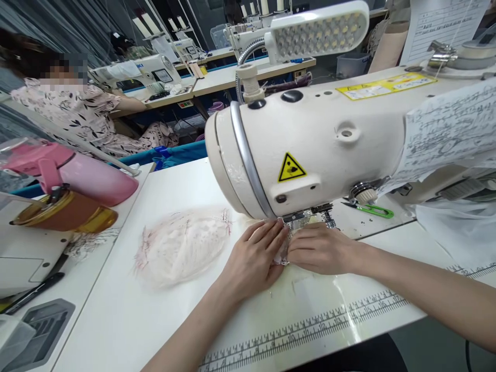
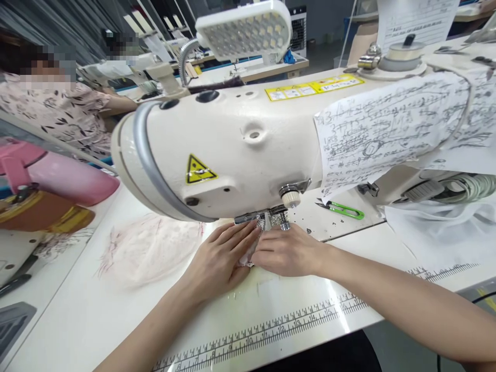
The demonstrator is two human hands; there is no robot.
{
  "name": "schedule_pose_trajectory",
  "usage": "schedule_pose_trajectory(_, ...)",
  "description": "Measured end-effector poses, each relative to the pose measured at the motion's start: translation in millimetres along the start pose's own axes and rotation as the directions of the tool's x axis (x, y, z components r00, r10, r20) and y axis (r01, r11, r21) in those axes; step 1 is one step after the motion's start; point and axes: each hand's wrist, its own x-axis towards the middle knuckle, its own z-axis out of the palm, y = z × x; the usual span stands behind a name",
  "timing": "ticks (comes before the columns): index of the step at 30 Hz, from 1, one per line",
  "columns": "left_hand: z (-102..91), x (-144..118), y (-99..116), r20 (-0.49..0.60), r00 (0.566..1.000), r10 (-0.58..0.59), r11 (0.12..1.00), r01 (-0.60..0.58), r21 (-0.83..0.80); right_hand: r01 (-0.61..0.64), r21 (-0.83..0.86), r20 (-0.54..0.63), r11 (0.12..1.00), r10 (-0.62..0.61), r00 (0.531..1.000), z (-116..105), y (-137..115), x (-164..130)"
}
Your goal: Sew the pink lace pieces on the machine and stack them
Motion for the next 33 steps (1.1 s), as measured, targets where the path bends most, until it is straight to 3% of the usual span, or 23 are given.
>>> schedule_pose_trajectory(11,-0.8,3,7,0.018,0.998,-0.066,0.998,0.065,0.026,-0.043,-0.092,0.032,0.995,0.046,0.998,-7,4,-2)
schedule_pose_trajectory(19,0.2,3,10,0.047,0.993,-0.107,0.993,0.104,0.049,-0.069,-0.254,-0.051,0.965,0.058,0.997,-11,4,-2)
schedule_pose_trajectory(24,0.8,3,10,0.053,0.993,-0.101,0.993,0.098,0.059,-0.013,-0.301,-0.028,0.954,0.005,1.000,-13,10,-1)
schedule_pose_trajectory(33,1.1,3,11,0.060,0.991,-0.122,0.991,0.118,0.064,-0.068,-0.354,-0.060,0.933,0.050,0.997,-14,16,-3)
